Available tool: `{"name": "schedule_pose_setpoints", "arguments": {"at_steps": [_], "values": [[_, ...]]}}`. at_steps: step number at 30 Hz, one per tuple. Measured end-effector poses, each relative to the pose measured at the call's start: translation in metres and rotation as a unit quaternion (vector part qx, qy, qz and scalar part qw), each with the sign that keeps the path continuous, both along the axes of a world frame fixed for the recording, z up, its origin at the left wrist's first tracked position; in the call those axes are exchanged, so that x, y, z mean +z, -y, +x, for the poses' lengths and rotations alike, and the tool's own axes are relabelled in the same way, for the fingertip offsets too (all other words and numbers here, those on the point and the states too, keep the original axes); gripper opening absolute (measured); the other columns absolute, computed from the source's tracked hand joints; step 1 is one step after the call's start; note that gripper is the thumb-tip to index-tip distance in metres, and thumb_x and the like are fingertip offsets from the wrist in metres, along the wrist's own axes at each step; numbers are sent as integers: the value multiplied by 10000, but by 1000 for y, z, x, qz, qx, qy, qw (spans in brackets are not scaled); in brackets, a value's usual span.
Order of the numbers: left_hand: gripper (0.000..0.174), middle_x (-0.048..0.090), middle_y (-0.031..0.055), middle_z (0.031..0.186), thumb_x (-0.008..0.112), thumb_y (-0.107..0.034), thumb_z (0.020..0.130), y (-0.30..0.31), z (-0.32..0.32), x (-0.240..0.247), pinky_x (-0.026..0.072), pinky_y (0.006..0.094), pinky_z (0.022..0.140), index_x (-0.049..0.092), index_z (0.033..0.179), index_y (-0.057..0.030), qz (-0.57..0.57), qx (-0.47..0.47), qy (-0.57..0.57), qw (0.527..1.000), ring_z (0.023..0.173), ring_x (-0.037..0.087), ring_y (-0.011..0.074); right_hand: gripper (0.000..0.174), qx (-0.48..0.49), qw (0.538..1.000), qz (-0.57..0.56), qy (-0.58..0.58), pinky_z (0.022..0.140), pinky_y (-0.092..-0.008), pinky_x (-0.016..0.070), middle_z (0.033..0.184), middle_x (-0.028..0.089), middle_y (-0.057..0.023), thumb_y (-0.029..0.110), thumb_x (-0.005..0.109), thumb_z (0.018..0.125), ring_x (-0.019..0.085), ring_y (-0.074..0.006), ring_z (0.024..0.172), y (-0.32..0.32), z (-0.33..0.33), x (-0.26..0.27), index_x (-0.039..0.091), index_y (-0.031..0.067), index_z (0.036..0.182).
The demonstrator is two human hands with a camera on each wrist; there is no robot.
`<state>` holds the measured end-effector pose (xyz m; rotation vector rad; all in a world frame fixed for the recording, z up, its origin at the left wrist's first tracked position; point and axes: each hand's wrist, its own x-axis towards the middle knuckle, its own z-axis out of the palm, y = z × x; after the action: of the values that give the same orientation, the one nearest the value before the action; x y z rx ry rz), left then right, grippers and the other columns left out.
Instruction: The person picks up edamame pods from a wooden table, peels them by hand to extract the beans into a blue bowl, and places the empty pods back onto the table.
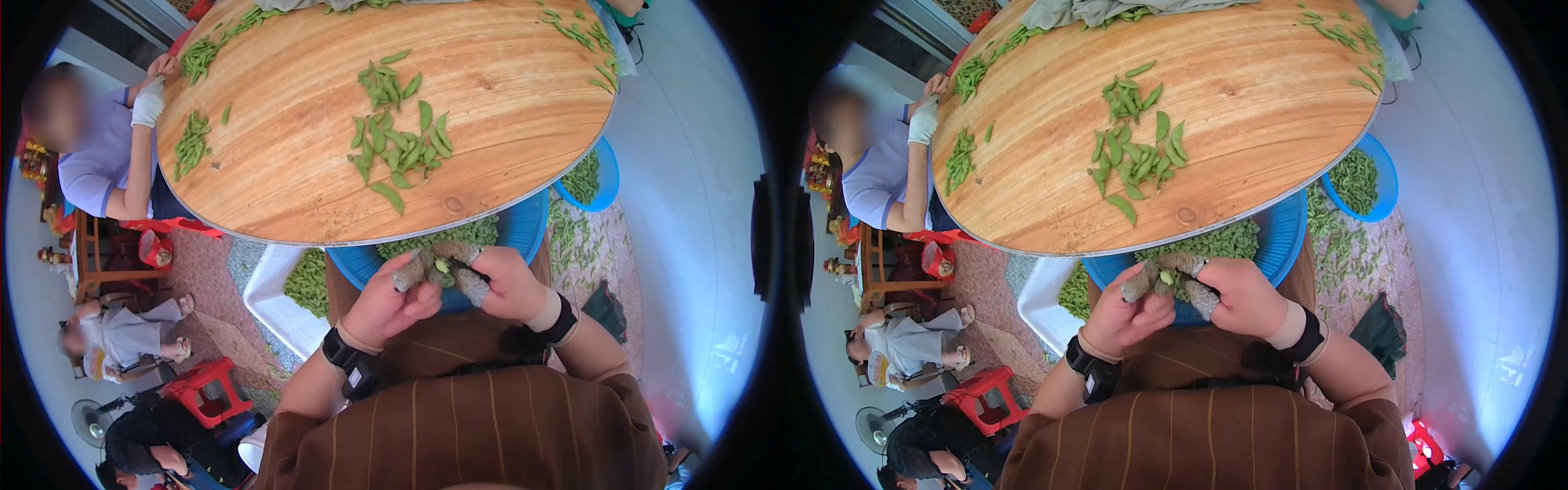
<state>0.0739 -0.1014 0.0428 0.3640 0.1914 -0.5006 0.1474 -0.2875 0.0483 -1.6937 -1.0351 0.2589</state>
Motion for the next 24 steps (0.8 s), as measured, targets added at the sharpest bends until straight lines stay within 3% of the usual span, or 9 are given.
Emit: {"name": "schedule_pose_setpoints", "arguments": {"at_steps": [4,6,10,16,18,19,21,22,24], "values": [[177,504,8,657,466,-204,976,0,3,-9,311,219,462,549,1004,-50,175,20,3,984,482,410,66,405,-19,991,-116,-65,711,-403,502,870,605,-232,50,588,786,609,-402,830,3,0,6,541,24,1187],[140,508,2,679,487,-175,968,0,3,-6,351,212,491,552,962,-51,386,-5,77,919,525,450,73,291,-45,979,-164,-109,681,-426,492,819,599,-227,70,604,763,600,-417,800,2,-1,6,557,6,1043],[132,519,-3,691,508,-164,960,-9,-3,-10,390,209,526,555,924,-46,395,16,97,914,558,477,78,200,-48,974,-212,-69,645,-440,475,764,583,-214,72,604,751,587,-422,755,0,4,13,533,0,923],[216,537,-2,768,470,-33,920,-53,-47,-15,430,210,568,579,1106,-22,376,71,7,924,641,503,63,199,-121,981,-143,45,610,-443,462,756,567,-192,52,620,716,581,-397,709,-35,7,38,516,9,881],[345,580,64,874,540,-1,848,-76,-68,-22,490,290,629,556,1192,-17,566,93,-8,819,728,579,164,215,-155,970,-128,133,602,-443,468,799,574,-178,57,637,704,583,-388,701,-55,12,46,507,18,871],[345,580,64,874,540,-1,848,-87,-79,-27,490,290,629,556,1192,-17,567,96,-9,818,728,579,164,215,-152,971,-126,134,602,-443,468,799,574,-178,57,637,704,583,-388,701,-64,13,46,507,18,871],[412,590,167,996,588,20,774,-101,-95,-34,506,387,708,555,1184,-5,932,25,39,361,847,604,308,234,-190,941,-203,195,600,-452,471,835,580,-166,63,651,698,586,-381,695,-77,15,44,507,23,878],[412,590,167,996,588,20,774,-103,-97,-34,506,387,708,555,1184,-5,932,27,36,359,847,604,308,234,-188,941,-201,196,600,-452,471,835,580,-166,63,651,698,586,-381,695,-81,16,42,507,23,878],[431,546,230,1116,606,19,738,-105,-101,-30,490,447,770,570,1167,-9,973,96,44,203,939,573,391,264,-219,926,-222,213,578,-442,468,798,582,-156,72,672,691,592,-361,688,-88,18,36,506,21,889]]}}
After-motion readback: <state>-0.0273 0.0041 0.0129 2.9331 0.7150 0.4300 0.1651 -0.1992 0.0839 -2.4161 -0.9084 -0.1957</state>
